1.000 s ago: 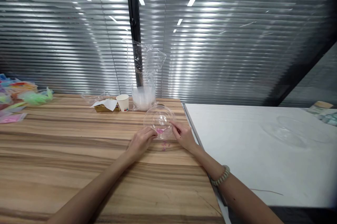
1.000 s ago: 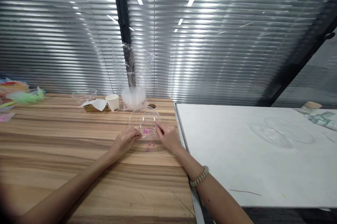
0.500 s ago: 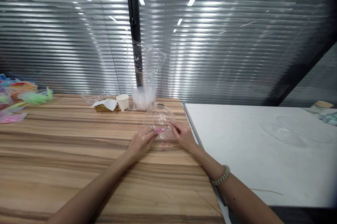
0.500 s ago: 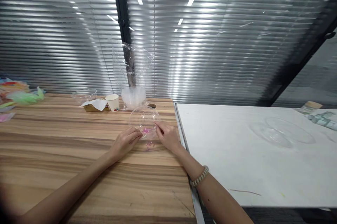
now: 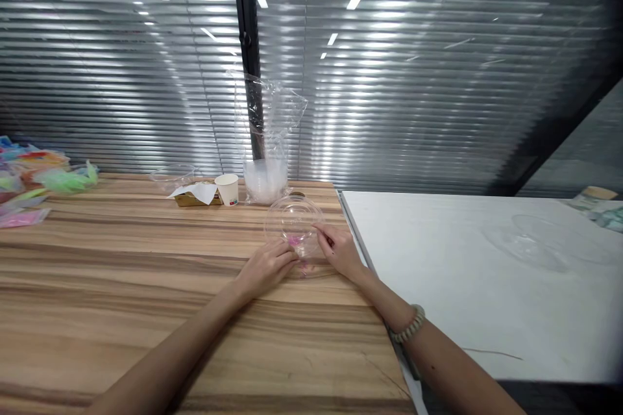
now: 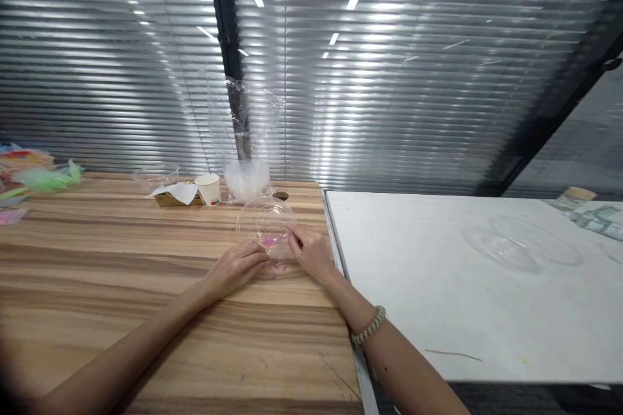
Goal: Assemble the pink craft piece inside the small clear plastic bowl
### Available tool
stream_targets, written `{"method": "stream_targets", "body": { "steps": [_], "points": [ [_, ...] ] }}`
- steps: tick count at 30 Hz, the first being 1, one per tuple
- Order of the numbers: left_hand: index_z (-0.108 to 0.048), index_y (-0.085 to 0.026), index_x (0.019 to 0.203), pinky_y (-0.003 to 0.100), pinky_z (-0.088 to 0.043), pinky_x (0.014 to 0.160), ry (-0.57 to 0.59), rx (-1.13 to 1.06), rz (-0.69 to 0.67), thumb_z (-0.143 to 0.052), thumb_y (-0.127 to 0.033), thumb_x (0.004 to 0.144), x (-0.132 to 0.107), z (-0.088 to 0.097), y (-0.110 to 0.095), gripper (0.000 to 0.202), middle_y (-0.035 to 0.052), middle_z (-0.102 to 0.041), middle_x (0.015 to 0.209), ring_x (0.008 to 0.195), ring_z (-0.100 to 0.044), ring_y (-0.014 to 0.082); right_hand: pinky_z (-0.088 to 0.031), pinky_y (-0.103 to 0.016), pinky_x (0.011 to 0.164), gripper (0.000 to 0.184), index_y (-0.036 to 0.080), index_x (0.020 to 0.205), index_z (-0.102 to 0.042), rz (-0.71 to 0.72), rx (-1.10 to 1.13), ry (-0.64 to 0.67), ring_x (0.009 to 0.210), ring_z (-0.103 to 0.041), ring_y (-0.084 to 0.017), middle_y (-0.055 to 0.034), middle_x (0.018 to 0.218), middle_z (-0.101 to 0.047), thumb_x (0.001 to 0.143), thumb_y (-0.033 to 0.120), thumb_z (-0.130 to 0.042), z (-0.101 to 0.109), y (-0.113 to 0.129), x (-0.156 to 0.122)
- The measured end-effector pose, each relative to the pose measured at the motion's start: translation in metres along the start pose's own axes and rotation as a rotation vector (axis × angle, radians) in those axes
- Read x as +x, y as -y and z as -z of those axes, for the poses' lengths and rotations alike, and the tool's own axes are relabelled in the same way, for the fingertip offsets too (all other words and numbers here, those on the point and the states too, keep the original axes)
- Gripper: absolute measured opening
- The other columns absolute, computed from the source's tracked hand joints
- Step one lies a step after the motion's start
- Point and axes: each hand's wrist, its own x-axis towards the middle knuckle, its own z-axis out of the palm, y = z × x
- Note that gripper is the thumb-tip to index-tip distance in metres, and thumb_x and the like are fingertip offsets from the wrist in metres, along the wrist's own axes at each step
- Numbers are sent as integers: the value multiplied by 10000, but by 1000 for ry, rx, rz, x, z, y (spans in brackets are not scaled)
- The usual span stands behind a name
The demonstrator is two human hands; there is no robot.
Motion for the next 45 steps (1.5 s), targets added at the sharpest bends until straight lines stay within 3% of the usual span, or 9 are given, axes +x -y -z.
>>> {"method": "stream_targets", "body": {
  "steps": [8, 18, 27, 36, 45],
  "points": [
    [-632, -160, 924, 282, -474, 784, -14, 20, -69, -443, -184, 930, 2, 2, -3, 191, 65, -659, 870, 860, -600, 170, -524, -274, 690, 283, 201, 1078, -644, -24, -9, 5, 731, -666, -162, -37, 924, -719, 871, 168, -453, -1, -2, -1],
    [-648, -176, 925, 244, -452, 664, 58, 20, -48, -437, -237, 940, -1, -2, -2, 220, 43, -648, 807, 739, -592, 149, -526, -281, 713, 293, 211, 1084, -644, -22, -7, 17, 765, -668, -164, -36, 959, -715, 868, 158, -452, -1, -1, 1],
    [-663, -179, 946, 253, -476, 723, 97, -44, -34, -427, -254, 947, 0, -3, -3, 247, 66, -664, 886, 826, -617, 160, -532, -277, 708, 287, 214, 1072, -650, -12, -23, 34, 774, -674, -166, -31, 951, -717, 861, 138, -471, 2, 2, 2],
    [-670, -168, 891, 239, -460, 672, 118, 1, -56, -410, -270, 953, 0, -3, -4, 286, 55, -658, 826, 757, -600, 153, -532, -288, 744, 282, 215, 1079, -646, -16, -22, 55, 822, -676, -172, -32, 985, -712, 870, 144, -471, 1, 2, 2],
    [-665, -159, 868, 250, -447, 655, 114, 3, -61, -419, -266, 950, 1, -2, -4, 280, 52, -650, 797, 740, -595, 160, -519, -275, 681, 264, 194, 1067, -648, -14, -37, 65, 748, -674, -169, -35, 932, -722, 883, 164, -461, 2, 5, 2]
  ]
}}
